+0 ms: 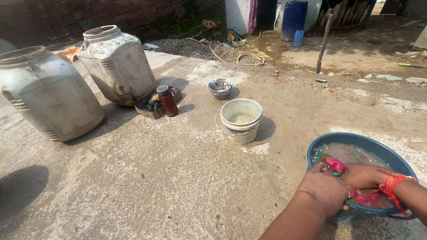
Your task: The person washes a cloth by hand in a bucket of water, rubbing the fabric against itself and the ground, and wringing it out.
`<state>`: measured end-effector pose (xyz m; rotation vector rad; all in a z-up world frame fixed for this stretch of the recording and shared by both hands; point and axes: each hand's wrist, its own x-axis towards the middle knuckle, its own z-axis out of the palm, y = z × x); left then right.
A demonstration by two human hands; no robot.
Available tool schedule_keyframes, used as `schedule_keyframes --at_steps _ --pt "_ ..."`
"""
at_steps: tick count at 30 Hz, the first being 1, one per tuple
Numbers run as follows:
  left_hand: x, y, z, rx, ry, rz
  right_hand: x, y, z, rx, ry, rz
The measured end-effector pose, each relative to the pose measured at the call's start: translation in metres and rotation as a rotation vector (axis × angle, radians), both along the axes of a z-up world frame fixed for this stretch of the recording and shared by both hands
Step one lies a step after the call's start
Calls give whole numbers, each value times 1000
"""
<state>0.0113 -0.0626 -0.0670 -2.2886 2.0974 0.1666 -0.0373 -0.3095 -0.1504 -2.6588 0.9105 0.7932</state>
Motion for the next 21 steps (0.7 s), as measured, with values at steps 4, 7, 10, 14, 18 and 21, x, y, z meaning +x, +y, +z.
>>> schedule_keyframes --at_steps 4,7,10,14,18,21 --pt "0 33 -2 -40 -7 -52 1 28 9 -33 22 89" --pt "4 59 -2 -88 -20 -78 4 60 28 -76 33 185" --pt "3 85 -2 -89 -22 -80 6 96 55 -66 91 250" --pt "5 116 -7 -137 -39 -92 6 135 74 -24 76 311" --pt "4 134 -20 -174 -34 -110 12 169 74 -66 112 354" --pt "2 151 -41 -262 -133 -132 16 195 80 -83 116 393"
